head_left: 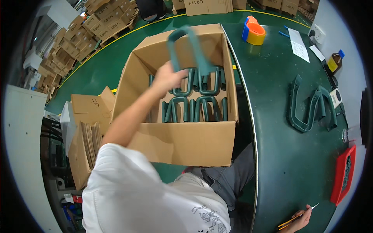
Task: Remove excess material from green plastic parts using a tool and place them in a box.
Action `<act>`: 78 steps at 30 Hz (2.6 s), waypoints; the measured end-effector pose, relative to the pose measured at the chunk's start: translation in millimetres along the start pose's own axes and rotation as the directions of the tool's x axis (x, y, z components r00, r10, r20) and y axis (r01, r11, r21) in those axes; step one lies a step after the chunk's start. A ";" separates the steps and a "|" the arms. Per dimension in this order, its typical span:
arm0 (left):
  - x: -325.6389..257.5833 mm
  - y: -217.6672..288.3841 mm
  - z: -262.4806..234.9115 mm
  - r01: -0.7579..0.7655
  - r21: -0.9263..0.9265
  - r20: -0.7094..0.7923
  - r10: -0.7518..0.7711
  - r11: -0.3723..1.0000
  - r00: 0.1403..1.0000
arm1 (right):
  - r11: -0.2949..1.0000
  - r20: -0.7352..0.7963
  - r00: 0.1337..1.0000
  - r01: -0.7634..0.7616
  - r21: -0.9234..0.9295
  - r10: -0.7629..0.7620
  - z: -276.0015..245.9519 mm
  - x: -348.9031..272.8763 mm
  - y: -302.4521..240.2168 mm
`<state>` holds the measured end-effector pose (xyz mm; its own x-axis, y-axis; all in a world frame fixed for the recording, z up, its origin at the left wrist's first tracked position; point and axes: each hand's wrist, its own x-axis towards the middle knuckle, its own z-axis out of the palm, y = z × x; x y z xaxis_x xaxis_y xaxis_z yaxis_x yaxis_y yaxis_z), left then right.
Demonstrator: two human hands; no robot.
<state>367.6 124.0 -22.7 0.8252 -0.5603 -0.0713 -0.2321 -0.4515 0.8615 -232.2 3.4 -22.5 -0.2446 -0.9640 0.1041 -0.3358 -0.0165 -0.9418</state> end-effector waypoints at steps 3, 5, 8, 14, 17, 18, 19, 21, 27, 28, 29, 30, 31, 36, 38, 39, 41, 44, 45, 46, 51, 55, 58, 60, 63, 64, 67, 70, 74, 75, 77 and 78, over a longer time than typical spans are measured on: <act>2.9 -96.4 -89.4 0.476 0.386 -0.077 -0.487 0.790 0.870 | 0.999 0.038 0.999 0.013 -0.043 -0.011 8.6 9.0 5.9; -1.2 -133.6 -96.6 0.493 0.622 -0.103 -0.561 0.608 0.821 | 0.995 -0.003 1.000 0.010 -0.100 -0.011 12.7 6.9 -0.5; -1.0 -150.3 -91.8 0.432 0.837 -0.138 -0.633 0.337 0.762 | 0.994 -0.036 0.999 0.009 -0.110 -0.013 12.1 6.0 3.7; -5.8 -191.3 -95.9 0.476 0.841 -0.130 -0.755 0.259 0.642 | 0.981 -0.031 0.998 0.052 -0.186 -0.059 7.4 7.4 11.8; -2.3 -247.2 -100.9 0.369 0.913 -0.032 -0.872 0.173 0.488 | 0.976 -0.020 0.998 0.058 -0.208 -0.064 9.1 8.4 13.0; -0.6 -251.8 -97.6 0.340 0.932 -0.027 -0.910 0.127 0.413 | 0.974 -0.021 0.998 0.057 -0.218 -0.063 9.1 8.0 12.8; 0.8 -255.5 -92.1 0.307 0.948 -0.026 -0.942 0.083 0.334 | 0.976 -0.020 0.998 0.054 -0.211 -0.060 9.3 7.9 12.6; 0.7 -260.6 -89.2 0.238 0.970 -0.018 -0.965 0.046 0.260 | 0.979 -0.016 0.999 0.048 -0.197 -0.052 8.8 8.4 12.4; 7.2 -226.4 -92.2 0.321 0.894 -0.037 -0.664 0.311 0.747 | 0.988 0.060 0.998 0.042 -0.151 -0.033 8.9 12.6 10.2; 6.8 -211.2 -92.2 0.306 0.886 -0.051 -0.580 0.350 0.813 | 0.985 0.064 0.998 0.027 -0.170 -0.016 7.2 15.7 7.4; 7.1 -190.7 -93.0 0.390 0.824 -0.098 -0.576 0.410 0.812 | 0.984 0.078 0.997 0.017 -0.179 -0.003 6.6 21.4 3.7; 8.6 -173.6 -93.5 0.472 0.748 -0.155 -0.569 0.467 0.808 | 0.984 0.096 0.995 0.010 -0.179 0.008 9.7 26.9 1.7; 7.4 -174.6 -93.6 0.402 0.772 -0.278 -0.308 0.492 0.910 | 0.984 0.065 0.998 0.033 -0.176 -0.022 13.1 30.0 1.8; -35.1 -114.6 -136.3 0.229 0.665 -0.576 0.293 0.711 0.763 | 0.992 -0.018 0.992 0.124 -0.038 -0.124 13.8 11.9 -1.2; -67.4 -115.2 -169.2 0.232 0.651 -0.659 0.386 0.723 0.646 | 0.989 -0.040 0.989 0.142 0.043 -0.140 6.8 11.7 4.5; -85.2 -120.6 -190.1 0.259 0.648 -0.692 0.411 0.716 0.593 | 0.986 -0.019 0.988 0.153 0.068 -0.152 4.3 13.0 6.0; -131.5 -146.2 -237.4 0.350 0.656 -0.735 0.462 0.669 0.496 | 0.978 0.023 0.984 0.171 0.124 -0.175 1.3 12.2 6.9; -220.6 -185.3 -288.3 0.699 0.468 -0.881 0.222 0.541 0.418 | 0.975 0.062 0.980 0.179 0.133 -0.188 1.9 11.2 7.2; -256.0 -214.2 -308.7 0.809 0.371 -0.926 0.122 0.456 0.357 | 0.975 0.080 0.979 0.177 0.132 -0.189 2.7 11.9 9.1; -282.5 -218.9 -307.0 0.887 0.250 -0.963 0.000 0.388 0.271 | 0.975 0.078 0.979 0.179 0.128 -0.190 1.2 11.1 9.7; -383.7 -303.9 -296.1 0.966 0.151 -0.953 -0.228 0.212 0.199 | 0.977 0.079 0.977 0.191 0.097 -0.199 -3.4 16.5 16.8; -370.5 -300.2 -284.0 0.891 0.436 -0.872 -0.187 0.129 0.453 | 0.979 0.095 0.975 0.192 0.072 -0.199 -7.0 14.9 19.2; -338.4 -277.8 -281.8 0.821 0.527 -0.844 0.024 0.218 0.535 | 0.985 0.105 0.982 0.150 0.091 -0.159 -6.7 17.4 23.1; -299.7 -241.5 -276.9 0.709 0.626 -0.778 0.192 0.326 0.599 | 0.980 0.148 0.982 0.092 0.175 -0.118 -14.5 49.6 57.2; -231.0 -160.7 -234.0 0.322 0.856 -0.515 0.616 0.404 0.595 | 0.979 0.120 0.990 0.052 0.199 -0.077 -17.5 49.9 67.4; -214.6 -133.3 -220.0 0.148 0.889 -0.432 0.688 0.434 0.583 | 0.973 0.139 0.985 0.069 0.219 -0.101 -16.1 49.5 62.4; -158.3 -59.5 -164.1 -0.232 0.874 -0.196 0.747 0.427 0.636 | 0.950 0.181 0.976 0.059 0.306 -0.119 -8.4 50.6 68.2; -98.7 -10.7 -66.3 -0.579 0.692 0.163 0.689 0.430 0.706 | 0.943 0.200 0.971 0.063 0.328 -0.134 -13.0 46.1 66.6; -43.9 -10.6 51.2 -0.782 0.532 0.669 0.405 0.324 0.623 | 0.947 0.184 0.975 0.059 0.316 -0.122 -11.9 40.4 60.4; -30.0 -24.2 72.3 -0.827 0.487 0.726 0.395 0.283 0.563 | 0.947 0.191 0.974 0.056 0.316 -0.121 -9.3 39.8 61.5; -16.0 -30.1 112.7 -0.847 0.418 0.790 0.329 0.329 0.518 | 0.954 0.187 0.975 0.058 0.294 -0.117 -10.9 39.0 62.1; -10.0 -38.1 127.5 -0.850 0.413 0.811 0.292 0.325 0.506 | 0.959 0.186 0.977 0.051 0.278 -0.106 -8.4 37.5 59.3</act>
<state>302.5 58.3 -119.0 -0.0679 -0.9790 -0.1922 -0.9902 0.0425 0.1332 -268.9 -31.6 -71.8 -0.0339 -0.9893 0.1422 -0.0817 -0.1391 -0.9869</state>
